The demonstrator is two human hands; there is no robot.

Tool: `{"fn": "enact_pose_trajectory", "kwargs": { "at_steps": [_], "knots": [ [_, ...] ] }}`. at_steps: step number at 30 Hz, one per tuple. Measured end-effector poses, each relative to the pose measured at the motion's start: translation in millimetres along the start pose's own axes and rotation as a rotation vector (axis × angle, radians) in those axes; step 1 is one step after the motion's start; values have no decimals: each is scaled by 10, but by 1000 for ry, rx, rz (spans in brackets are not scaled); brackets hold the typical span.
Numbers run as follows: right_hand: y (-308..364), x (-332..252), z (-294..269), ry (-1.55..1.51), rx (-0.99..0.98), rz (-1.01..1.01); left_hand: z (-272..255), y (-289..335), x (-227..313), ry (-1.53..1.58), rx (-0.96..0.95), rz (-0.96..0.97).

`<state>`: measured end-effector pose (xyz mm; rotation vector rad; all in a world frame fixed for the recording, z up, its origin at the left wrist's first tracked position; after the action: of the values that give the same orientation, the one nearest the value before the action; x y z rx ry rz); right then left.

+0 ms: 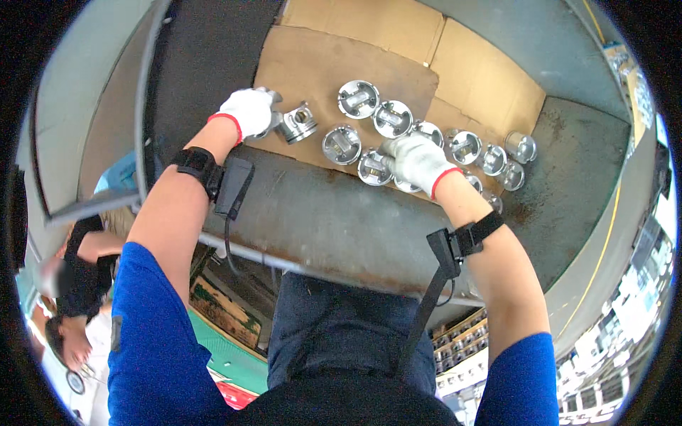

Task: Manually assemble and inspect metal engine pistons at a factory workbench.

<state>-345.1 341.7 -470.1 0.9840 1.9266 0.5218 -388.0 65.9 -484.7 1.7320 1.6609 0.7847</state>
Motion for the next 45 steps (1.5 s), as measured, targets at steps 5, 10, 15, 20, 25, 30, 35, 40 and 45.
{"fn": "enact_pose_trajectory", "kwargs": {
  "at_steps": [5,10,15,20,25,30,35,40,45],
  "knots": [
    [-534,675,793,132,-108,189,659,-914,208,-125,-167,75],
    [-1100,949,1188,40,65,343,1242,-1472,32,-104,-139,11],
    [-1365,1334,1290,-100,383,429,1743,-1798,-53,156,-437,-70],
    [-1602,1223,1333,130,226,197,1899,-1912,-279,308,-409,-47],
    [-1583,1503,1293,9,311,70,1340,-1840,-215,361,-270,13],
    [-1446,1476,1005,-219,608,205,881,-1978,-398,-138,95,145],
    [-1531,1689,837,-319,767,305,875,-2065,-714,-363,198,115],
    [-1745,1561,1002,-154,537,436,1176,-1910,-839,-350,73,187],
    [-1947,1366,1053,-318,462,724,1278,-1563,-923,-31,-78,39]
  ]
}}
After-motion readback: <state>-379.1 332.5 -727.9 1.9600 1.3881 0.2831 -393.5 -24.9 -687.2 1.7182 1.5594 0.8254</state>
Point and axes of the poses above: each hand's wrist, its own y-axis away from the middle knuckle, its own z-axis out of the palm, x = y × z, the point moved 6 cm from there along -y, towards the middle knuckle, and after that the axes turned 5 degrees about -z, right-handed, at the moved point
